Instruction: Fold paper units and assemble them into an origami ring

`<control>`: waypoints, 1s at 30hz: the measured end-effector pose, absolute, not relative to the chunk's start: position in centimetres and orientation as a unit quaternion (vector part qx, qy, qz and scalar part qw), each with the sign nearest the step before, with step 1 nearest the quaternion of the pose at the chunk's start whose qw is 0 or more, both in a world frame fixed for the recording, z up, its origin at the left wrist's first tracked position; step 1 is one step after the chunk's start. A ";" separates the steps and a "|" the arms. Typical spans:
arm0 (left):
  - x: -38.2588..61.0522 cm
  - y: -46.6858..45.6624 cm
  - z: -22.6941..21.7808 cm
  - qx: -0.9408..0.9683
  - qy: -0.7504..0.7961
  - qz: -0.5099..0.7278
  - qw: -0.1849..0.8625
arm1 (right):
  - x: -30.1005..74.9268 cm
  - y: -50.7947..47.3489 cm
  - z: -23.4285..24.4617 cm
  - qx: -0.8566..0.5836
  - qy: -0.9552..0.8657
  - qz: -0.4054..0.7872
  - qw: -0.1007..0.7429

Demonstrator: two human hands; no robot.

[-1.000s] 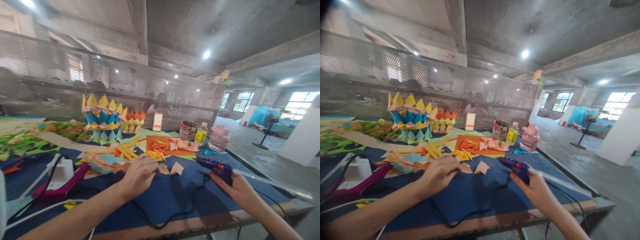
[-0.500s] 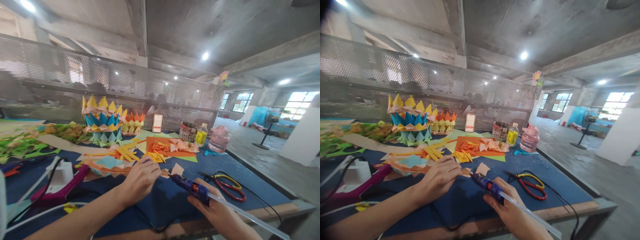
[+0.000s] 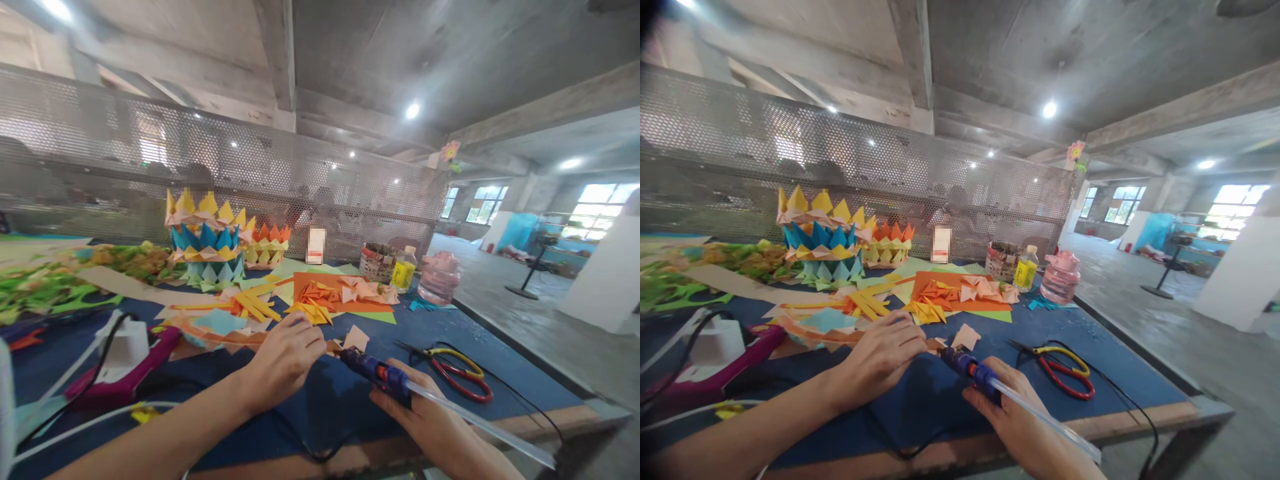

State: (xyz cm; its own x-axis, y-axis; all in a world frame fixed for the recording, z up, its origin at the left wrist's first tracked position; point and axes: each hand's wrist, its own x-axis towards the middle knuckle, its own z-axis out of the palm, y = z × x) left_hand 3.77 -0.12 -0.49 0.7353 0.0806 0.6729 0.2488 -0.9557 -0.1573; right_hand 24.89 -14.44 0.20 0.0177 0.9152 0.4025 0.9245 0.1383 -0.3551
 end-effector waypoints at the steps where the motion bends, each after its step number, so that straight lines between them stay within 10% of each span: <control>1: 3.8 -0.1 -0.5 -0.923 -0.089 -0.355 0.118 | 24.8 -14.5 0.3 -0.654 -0.701 -0.009 0.284; 30: 3.7 0.0 -0.3 -0.914 -0.094 -0.377 0.113 | 26.0 -15.5 0.5 -0.661 -0.694 0.014 0.284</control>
State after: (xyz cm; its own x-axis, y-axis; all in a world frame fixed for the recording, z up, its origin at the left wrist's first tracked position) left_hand 3.73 0.01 -0.26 0.6979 0.0877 0.7108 0.2577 -0.9568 -0.1349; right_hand 25.99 -15.49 0.46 0.0352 0.9258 0.3763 0.9098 0.1262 -0.3955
